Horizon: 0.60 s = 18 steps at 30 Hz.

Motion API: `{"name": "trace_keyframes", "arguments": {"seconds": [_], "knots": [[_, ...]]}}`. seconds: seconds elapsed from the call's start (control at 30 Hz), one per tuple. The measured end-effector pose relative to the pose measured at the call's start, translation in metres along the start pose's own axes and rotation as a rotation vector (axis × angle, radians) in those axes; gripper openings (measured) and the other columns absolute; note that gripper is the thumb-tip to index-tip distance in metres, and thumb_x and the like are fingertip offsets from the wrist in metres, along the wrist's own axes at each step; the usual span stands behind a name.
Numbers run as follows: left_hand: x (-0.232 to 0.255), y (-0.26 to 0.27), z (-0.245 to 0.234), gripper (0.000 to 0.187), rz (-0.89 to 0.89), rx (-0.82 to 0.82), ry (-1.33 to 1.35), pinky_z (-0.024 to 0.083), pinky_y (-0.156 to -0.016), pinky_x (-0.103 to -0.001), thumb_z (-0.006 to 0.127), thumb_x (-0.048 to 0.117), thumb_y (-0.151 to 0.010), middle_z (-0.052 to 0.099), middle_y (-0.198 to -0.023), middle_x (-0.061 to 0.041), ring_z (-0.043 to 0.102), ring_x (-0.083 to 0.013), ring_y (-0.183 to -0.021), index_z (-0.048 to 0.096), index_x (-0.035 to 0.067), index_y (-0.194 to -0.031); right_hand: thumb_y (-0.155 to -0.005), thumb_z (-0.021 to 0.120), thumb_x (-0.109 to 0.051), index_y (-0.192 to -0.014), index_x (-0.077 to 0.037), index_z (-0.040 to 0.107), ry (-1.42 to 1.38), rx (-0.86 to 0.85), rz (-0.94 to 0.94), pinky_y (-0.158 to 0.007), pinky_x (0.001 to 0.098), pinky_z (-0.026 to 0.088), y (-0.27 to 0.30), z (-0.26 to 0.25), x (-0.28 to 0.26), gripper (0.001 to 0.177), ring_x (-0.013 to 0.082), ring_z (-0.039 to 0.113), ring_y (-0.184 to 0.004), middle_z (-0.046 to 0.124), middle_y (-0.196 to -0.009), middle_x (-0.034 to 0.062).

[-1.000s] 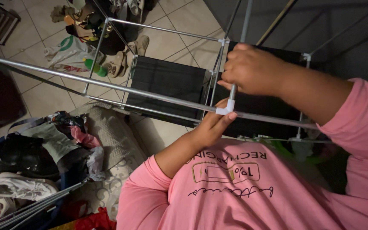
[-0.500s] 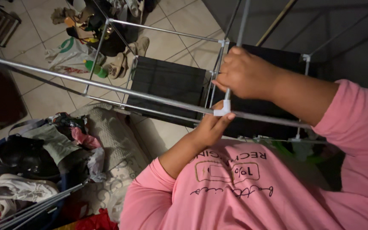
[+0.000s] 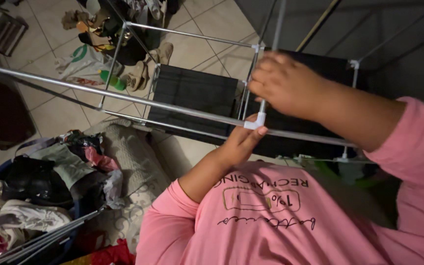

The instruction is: The person connects metal rods into plastic corner joints to assemble the frame of a multi-tier shelving unit.

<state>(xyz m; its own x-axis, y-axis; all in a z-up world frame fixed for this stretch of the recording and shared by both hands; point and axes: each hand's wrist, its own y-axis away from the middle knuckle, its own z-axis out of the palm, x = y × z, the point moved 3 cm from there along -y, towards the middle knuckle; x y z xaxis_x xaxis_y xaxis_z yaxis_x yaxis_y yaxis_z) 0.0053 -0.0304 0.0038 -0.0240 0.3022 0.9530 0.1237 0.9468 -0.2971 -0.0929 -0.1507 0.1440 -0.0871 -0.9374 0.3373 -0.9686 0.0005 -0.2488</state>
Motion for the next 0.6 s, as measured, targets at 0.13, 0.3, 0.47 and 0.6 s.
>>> {"name": "trace_keyframes", "arguments": {"seconds": [0.13,0.3,0.47,0.6], "knots": [[0.002,-0.002,-0.002,0.03,-0.019,-0.002,0.045,0.044,-0.088,-0.032,0.047,0.03,-0.112,0.049,-0.1,-0.005,0.047,-0.0161,-0.094,0.054,0.0,-0.11,-0.087,0.067,-0.028,-0.134,-0.017,0.064,0.176,-0.094,0.068,-0.118,0.0474,0.033,0.018,-0.03,-0.002,0.048,0.0181,0.052,-0.134,0.061,-0.14,-0.0008],[-0.008,0.003,-0.001,0.034,-0.059,0.011,0.129,0.04,-0.08,-0.029,0.048,0.036,-0.112,0.044,-0.092,-0.001,0.041,-0.0123,-0.087,0.052,0.003,-0.107,-0.088,0.068,-0.032,-0.137,-0.013,0.064,0.112,-0.066,0.128,-0.119,0.0437,0.036,0.038,-0.053,0.001,0.053,0.0192,0.052,-0.136,0.06,-0.143,0.0011],[-0.019,0.002,0.003,0.053,-0.024,0.039,0.334,0.034,-0.073,-0.026,0.037,0.056,-0.113,0.041,-0.09,0.003,0.036,-0.0097,-0.08,0.054,0.006,-0.106,-0.091,0.067,-0.046,-0.119,-0.008,0.07,-0.16,-0.078,0.267,-0.103,0.0445,0.045,0.055,-0.059,-0.015,0.047,0.0262,0.063,-0.112,0.069,-0.116,0.0097],[-0.016,0.001,0.005,0.052,-0.073,0.061,0.326,0.034,-0.071,-0.03,0.038,0.054,-0.11,0.044,-0.089,0.0,0.039,-0.0123,-0.079,0.052,0.004,-0.102,-0.084,0.067,-0.05,-0.097,-0.012,0.07,-0.38,-0.347,0.397,-0.073,0.0444,0.053,0.072,-0.048,-0.041,0.04,0.029,0.069,-0.077,0.07,-0.083,0.0091]]}}
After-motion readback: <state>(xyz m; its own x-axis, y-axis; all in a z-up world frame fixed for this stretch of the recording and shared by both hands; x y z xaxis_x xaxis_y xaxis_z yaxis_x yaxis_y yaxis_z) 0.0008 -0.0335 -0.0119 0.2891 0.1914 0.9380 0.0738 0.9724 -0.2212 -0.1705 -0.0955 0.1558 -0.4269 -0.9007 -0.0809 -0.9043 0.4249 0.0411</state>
